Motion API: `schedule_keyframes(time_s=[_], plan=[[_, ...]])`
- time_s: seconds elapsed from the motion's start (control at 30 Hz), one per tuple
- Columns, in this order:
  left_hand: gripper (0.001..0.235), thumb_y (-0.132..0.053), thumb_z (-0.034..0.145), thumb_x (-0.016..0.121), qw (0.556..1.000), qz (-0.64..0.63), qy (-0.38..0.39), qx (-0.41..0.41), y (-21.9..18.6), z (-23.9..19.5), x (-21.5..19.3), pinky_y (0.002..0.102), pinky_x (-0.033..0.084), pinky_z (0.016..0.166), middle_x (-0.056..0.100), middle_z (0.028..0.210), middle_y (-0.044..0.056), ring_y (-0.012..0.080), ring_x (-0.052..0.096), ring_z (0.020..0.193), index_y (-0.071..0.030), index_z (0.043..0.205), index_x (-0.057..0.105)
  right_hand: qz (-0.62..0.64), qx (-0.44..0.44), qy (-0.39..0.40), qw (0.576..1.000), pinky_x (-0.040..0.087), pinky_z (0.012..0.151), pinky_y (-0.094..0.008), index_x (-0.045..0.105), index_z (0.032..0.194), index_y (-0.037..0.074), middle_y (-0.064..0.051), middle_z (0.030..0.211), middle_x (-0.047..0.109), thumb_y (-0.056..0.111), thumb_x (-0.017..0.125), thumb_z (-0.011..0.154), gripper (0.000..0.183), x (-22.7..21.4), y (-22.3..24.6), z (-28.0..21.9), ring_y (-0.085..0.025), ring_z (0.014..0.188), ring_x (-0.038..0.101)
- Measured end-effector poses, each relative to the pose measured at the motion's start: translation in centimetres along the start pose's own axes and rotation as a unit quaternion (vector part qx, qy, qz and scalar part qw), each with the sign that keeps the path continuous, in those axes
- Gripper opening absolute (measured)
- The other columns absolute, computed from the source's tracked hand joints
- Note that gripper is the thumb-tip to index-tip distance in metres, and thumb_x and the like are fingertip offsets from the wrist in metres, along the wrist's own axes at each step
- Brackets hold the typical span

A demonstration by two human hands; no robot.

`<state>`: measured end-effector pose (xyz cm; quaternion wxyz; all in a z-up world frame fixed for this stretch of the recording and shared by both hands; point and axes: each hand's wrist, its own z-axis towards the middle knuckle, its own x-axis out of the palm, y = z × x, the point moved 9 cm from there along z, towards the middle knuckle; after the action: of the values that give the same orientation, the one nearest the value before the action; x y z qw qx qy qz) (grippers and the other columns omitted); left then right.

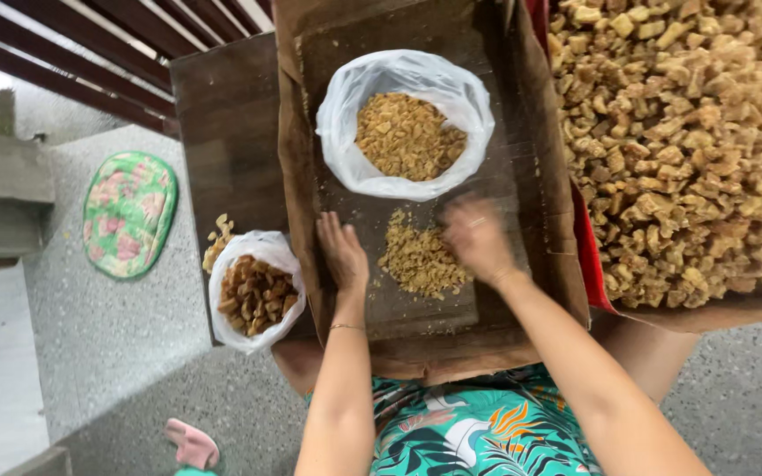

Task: The person sits on the floor and sorts small, brown, crumbly food pieces by hand. They pick up handfuls from a large cardboard box, separate the larger pieces from the smaller crumbs, and place the sorted pieces into a white plastic bag. The process is repeated continuously throughout the clip.

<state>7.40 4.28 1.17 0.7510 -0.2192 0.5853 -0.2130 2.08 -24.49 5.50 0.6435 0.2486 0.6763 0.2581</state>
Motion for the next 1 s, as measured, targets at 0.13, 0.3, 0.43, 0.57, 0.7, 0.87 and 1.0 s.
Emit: schedule_keyframes(time_s=[0.13, 0.3, 0.43, 0.57, 0.7, 0.87, 1.0], plan=[[0.056, -0.033, 0.107, 0.041, 0.988, 0.07, 0.092, -0.103, -1.7, -2.3, 2.1, 0.046, 0.013, 0.127, 0.03, 0.166, 0.019, 0.0323, 0.02, 0.156, -0.001, 0.153, 0.041, -0.048, 0.014, -0.203, 0.978, 0.025, 0.124, -0.052, 0.063, 0.136, 0.001, -0.02, 0.148, 0.055, 0.026, 0.056, 0.109, 0.037, -3.3, -3.6, -1.3, -0.039, 0.146, 0.038], [0.05, -0.024, 0.109, 0.038, 0.967, -0.169, 0.188, 0.029, -8.8, -4.6, 5.2, 0.042, 0.012, 0.132, 0.035, 0.165, 0.017, 0.0296, 0.025, 0.157, -0.004, 0.155, 0.044, 0.086, -0.015, -0.109, 0.99, 0.029, 0.126, -0.047, 0.061, 0.134, 0.004, -0.016, 0.148, 0.056, 0.032, 0.047, 0.11, 0.04, 1.2, -3.5, -1.0, -0.034, 0.146, 0.043], [0.048, -0.028, 0.11, 0.04, 0.994, -0.061, 0.058, -0.064, -1.1, -0.3, 1.5, 0.039, 0.02, 0.134, 0.047, 0.159, 0.011, 0.0255, 0.037, 0.153, -0.005, 0.151, 0.048, -0.038, 0.031, -0.161, 0.986, 0.027, 0.126, -0.049, 0.064, 0.133, 0.007, -0.015, 0.145, 0.06, 0.029, 0.047, 0.11, 0.036, -1.1, -5.5, -1.3, -0.033, 0.144, 0.044], [0.051, -0.027, 0.111, 0.045, 0.993, 0.12, -0.001, 0.012, -2.7, -0.3, 2.7, 0.051, 0.017, 0.121, 0.034, 0.162, 0.023, 0.0373, 0.028, 0.149, 0.006, 0.15, 0.048, -0.148, -0.034, -0.16, 0.975, 0.023, 0.117, -0.055, 0.064, 0.135, 0.006, -0.019, 0.147, 0.058, 0.027, 0.05, 0.108, 0.037, 0.9, -1.7, 0.4, -0.037, 0.142, 0.04], [0.045, -0.028, 0.113, 0.042, 0.959, -0.115, 0.217, 0.141, -8.2, -5.0, 7.3, 0.043, 0.027, 0.133, 0.044, 0.161, 0.014, 0.028, 0.031, 0.157, -0.005, 0.148, 0.055, 0.115, -0.039, -0.036, 0.992, 0.032, 0.125, -0.046, 0.061, 0.137, 0.007, -0.017, 0.144, 0.058, 0.032, 0.046, 0.109, 0.041, 3.3, 0.0, -0.3, -0.031, 0.143, 0.046], [0.042, -0.025, 0.107, 0.053, 0.981, -0.038, 0.11, 0.158, -9.3, -1.0, 3.4, 0.048, 0.031, 0.124, 0.055, 0.15, 0.017, 0.0338, 0.044, 0.146, -0.001, 0.141, 0.058, 0.076, 0.07, -0.127, 0.987, 0.033, 0.121, -0.05, 0.063, 0.134, 0.006, -0.016, 0.144, 0.058, 0.029, 0.049, 0.109, 0.037, -0.2, -3.8, -2.6, -0.036, 0.141, 0.046], [0.051, -0.026, 0.099, 0.061, 0.966, -0.009, 0.155, 0.209, -13.2, -3.3, 3.2, 0.054, 0.028, 0.116, 0.054, 0.147, 0.024, 0.0412, 0.044, 0.14, 0.003, 0.14, 0.053, -0.062, -0.008, -0.165, 0.984, 0.029, 0.124, -0.052, 0.064, 0.128, 0.003, -0.018, 0.149, 0.055, 0.027, 0.051, 0.109, 0.032, -0.2, -3.6, -3.2, -0.039, 0.147, 0.041]])
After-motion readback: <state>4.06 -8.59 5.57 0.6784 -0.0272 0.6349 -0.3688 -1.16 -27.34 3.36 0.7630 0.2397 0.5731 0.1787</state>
